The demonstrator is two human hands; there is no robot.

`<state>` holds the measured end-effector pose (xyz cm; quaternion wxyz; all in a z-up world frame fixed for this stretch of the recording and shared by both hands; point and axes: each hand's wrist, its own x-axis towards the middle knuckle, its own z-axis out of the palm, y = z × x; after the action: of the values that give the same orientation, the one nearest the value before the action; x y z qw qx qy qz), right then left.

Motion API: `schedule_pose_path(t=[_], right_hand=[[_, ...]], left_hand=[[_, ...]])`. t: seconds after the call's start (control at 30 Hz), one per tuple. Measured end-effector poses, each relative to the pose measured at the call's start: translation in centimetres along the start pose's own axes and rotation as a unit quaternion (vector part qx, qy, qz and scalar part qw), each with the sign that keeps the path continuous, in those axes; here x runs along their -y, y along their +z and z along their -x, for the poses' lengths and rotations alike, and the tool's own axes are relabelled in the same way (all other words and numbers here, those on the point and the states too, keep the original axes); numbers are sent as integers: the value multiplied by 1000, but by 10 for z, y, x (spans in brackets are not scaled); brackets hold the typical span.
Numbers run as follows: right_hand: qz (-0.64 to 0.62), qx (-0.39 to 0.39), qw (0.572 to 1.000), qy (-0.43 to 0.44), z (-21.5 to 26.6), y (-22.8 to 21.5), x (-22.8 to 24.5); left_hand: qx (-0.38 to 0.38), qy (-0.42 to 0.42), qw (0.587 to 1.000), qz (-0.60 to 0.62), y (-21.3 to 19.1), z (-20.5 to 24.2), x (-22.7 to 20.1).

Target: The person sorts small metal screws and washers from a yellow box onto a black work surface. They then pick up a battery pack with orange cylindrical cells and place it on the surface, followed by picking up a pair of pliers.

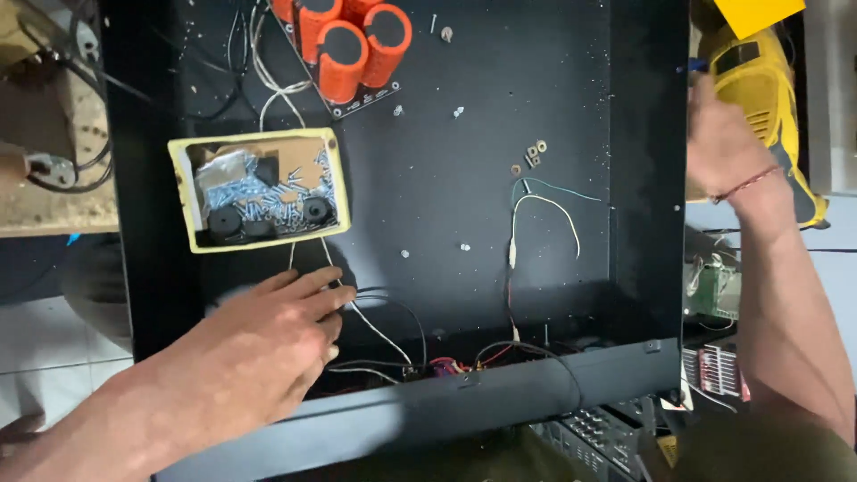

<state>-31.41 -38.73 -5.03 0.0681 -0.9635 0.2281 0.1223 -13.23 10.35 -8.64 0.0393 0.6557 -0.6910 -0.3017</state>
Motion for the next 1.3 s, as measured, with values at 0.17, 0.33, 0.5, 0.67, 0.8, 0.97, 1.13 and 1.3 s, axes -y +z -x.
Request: schedule_pose_path(t=[0.17, 0.33, 0.5, 0.67, 0.8, 0.97, 1.13, 1.3], right_hand=[[-371, -118, 917, 92, -20, 32, -93], [-557, -202, 797, 120, 25, -1, 11], [-419, -492, 758, -94, 20, 22, -52], [-223, -283, 897, -255, 57, -16, -17], [-36, -250, 918, -306, 77, 5, 84], [154, -74, 961, -220, 95, 49, 136], [183, -160, 945, -218, 103, 53, 157], [226, -186, 936, -194, 101, 63, 164]], left_hand=[[-26, -20, 999, 37, 1, 6, 4], [-27, -13, 999, 28, 1, 7, 7], [-13, -12, 999, 27, -3, 6, 7], [-3, -22, 1000, -10, -11, 1, 3], [1, -29, 1000, -1, -10, 1, 4], [-47, -9, 999, 27, -11, 7, 3], [-41, -15, 998, 37, -14, 8, 2], [-58, 14, 998, 28, -12, 8, 5]])
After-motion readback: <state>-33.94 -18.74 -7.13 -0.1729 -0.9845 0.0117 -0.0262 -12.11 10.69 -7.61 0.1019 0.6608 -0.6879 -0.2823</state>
